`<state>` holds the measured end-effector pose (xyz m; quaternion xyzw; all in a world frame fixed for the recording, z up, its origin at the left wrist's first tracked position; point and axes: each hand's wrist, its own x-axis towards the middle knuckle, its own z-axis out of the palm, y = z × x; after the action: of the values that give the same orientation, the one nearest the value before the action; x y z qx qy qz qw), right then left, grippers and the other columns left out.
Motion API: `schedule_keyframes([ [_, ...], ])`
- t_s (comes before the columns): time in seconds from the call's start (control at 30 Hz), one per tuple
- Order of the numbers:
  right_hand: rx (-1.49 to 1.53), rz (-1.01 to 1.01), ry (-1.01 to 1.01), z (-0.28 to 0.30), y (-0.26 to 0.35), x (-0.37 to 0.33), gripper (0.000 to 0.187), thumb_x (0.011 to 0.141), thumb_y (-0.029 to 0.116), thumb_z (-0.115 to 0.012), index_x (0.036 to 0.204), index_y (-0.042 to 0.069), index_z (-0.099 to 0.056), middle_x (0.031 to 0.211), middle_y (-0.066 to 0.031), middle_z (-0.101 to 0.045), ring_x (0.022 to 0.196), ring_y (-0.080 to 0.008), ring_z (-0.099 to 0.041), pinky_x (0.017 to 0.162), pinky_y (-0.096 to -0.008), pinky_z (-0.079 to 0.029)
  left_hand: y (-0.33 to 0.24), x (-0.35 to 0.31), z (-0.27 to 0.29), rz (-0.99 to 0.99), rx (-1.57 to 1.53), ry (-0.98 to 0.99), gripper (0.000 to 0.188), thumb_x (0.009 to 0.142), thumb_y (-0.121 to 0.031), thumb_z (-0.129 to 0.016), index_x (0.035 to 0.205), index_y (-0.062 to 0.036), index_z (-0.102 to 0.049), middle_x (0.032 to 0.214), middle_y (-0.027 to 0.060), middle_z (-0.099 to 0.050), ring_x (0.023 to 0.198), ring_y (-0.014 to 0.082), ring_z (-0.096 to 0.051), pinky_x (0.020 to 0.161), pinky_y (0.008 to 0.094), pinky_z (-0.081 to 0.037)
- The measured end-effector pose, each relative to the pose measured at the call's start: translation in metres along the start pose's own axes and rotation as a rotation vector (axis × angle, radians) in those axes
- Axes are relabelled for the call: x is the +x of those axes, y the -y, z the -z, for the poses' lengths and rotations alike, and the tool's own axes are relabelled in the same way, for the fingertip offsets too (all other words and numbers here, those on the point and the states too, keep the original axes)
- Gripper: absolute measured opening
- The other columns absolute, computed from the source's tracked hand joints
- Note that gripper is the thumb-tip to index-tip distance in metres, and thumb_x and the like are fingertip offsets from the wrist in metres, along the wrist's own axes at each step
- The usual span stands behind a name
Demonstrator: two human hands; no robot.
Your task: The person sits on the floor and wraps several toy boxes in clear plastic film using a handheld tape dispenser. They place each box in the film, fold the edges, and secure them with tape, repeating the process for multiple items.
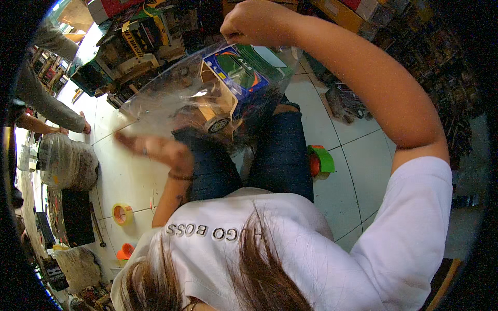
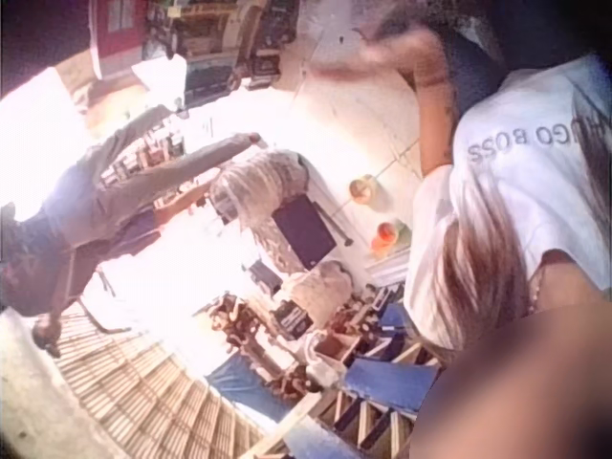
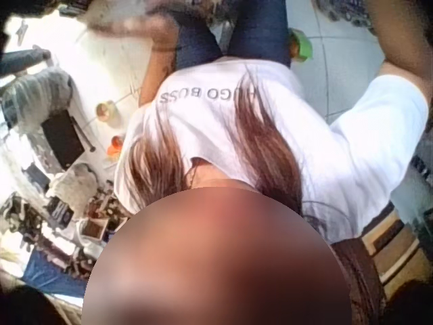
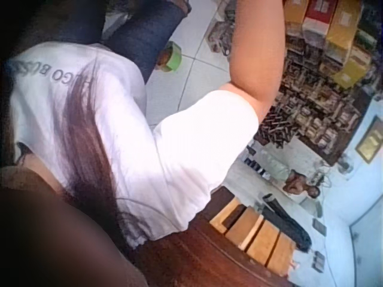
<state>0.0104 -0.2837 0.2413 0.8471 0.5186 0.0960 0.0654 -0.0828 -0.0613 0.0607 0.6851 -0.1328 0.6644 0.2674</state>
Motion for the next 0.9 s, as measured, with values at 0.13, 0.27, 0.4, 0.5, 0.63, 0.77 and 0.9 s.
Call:
schedule_keyframes([
  [0.13,0.093,0.047,-0.076,-0.002,0.009,-0.003,0.015,0.081,0.019,-0.06,0.078,0.005,-0.065,0.078,-0.0122,-0.065,0.076,-0.0308,-0.062,0.072,-0.0407,-0.048,-0.031,-0.002,-0.019,-0.767,0.284,0.142,0.059,0.095,-0.038,-0.045,0.132,0.0079,-0.041,0.137,0.0261,-0.042,0.126,0.0371,-0.044,0.11,0.0451,-0.029],
  [0.27,0.046,0.069,-0.086,0.002,0.021,-0.005,0.018,0.084,0.021,-0.06,0.081,0.005,-0.066,0.08,-0.0111,-0.066,0.079,-0.0307,-0.063,0.074,-0.041,-0.048,-0.079,-0.012,-0.04,-0.866,0.414,0.736,0.069,0.091,-0.044,-0.05,0.132,0.0098,-0.039,0.139,0.0278,-0.039,0.13,0.0393,-0.039,0.111,0.046,-0.027],
  [0.4,0.049,0.03,-0.135,-0.006,0.028,-0.009,0.016,0.083,0.019,-0.062,0.081,0.004,-0.066,0.082,-0.0116,-0.066,0.078,-0.0314,-0.062,0.074,-0.0407,-0.048,-0.077,0.011,-0.021,-0.38,0.006,1.026,0.085,0.083,-0.055,-0.054,0.132,0.0132,-0.038,0.139,0.0292,-0.039,0.132,0.0397,-0.036,0.112,0.0458,-0.025],
  [0.5,-0.094,0.059,-0.136,-0.02,0.034,-0.009,0.015,0.081,0.017,-0.065,0.087,0.003,-0.067,0.086,-0.0093,-0.066,0.082,-0.0265,-0.063,0.077,-0.0375,-0.05,-0.062,0.038,-0.013,-0.254,-0.105,0.902,0.085,0.085,-0.057,-0.051,0.129,0.0147,-0.04,0.137,0.0292,-0.041,0.132,0.0393,-0.036,0.112,0.0448,-0.025],
  [0.63,-0.269,0.069,-0.125,-0.03,0.04,-0.007,0.016,0.08,0.012,-0.065,0.092,0.003,-0.067,0.091,-0.0071,-0.066,0.089,-0.0238,-0.062,0.084,-0.0346,-0.05,-0.049,0.052,-0.013,-0.28,-0.042,1.038,0.083,0.088,-0.059,-0.043,0.131,0.0119,-0.042,0.139,0.0271,-0.042,0.135,0.0359,-0.034,0.114,0.0465,-0.019],
  [0.77,-0.27,0.103,-0.144,-0.029,0.043,-0.005,0.021,0.074,0.011,-0.065,0.094,0.003,-0.066,0.09,-0.0074,-0.066,0.087,-0.0251,-0.062,0.084,-0.0342,-0.05,-0.038,0.046,-0.007,-0.244,-0.023,0.969,0.079,0.091,-0.056,-0.042,0.132,0.011,-0.042,0.139,0.0257,-0.043,0.134,0.0347,-0.036,0.113,0.046,-0.02],
  [0.9,-0.288,0.144,-0.13,-0.031,0.048,-0.006,0.023,0.072,0.01,-0.064,0.094,0.002,-0.066,0.091,-0.0076,-0.066,0.088,-0.0245,-0.062,0.085,-0.0333,-0.049,-0.034,0.042,-0.005,-0.233,-0.025,0.985,0.073,0.094,-0.051,-0.039,0.132,0.0111,-0.041,0.139,0.0253,-0.043,0.133,0.0336,-0.037,0.113,0.0439,-0.023],
])
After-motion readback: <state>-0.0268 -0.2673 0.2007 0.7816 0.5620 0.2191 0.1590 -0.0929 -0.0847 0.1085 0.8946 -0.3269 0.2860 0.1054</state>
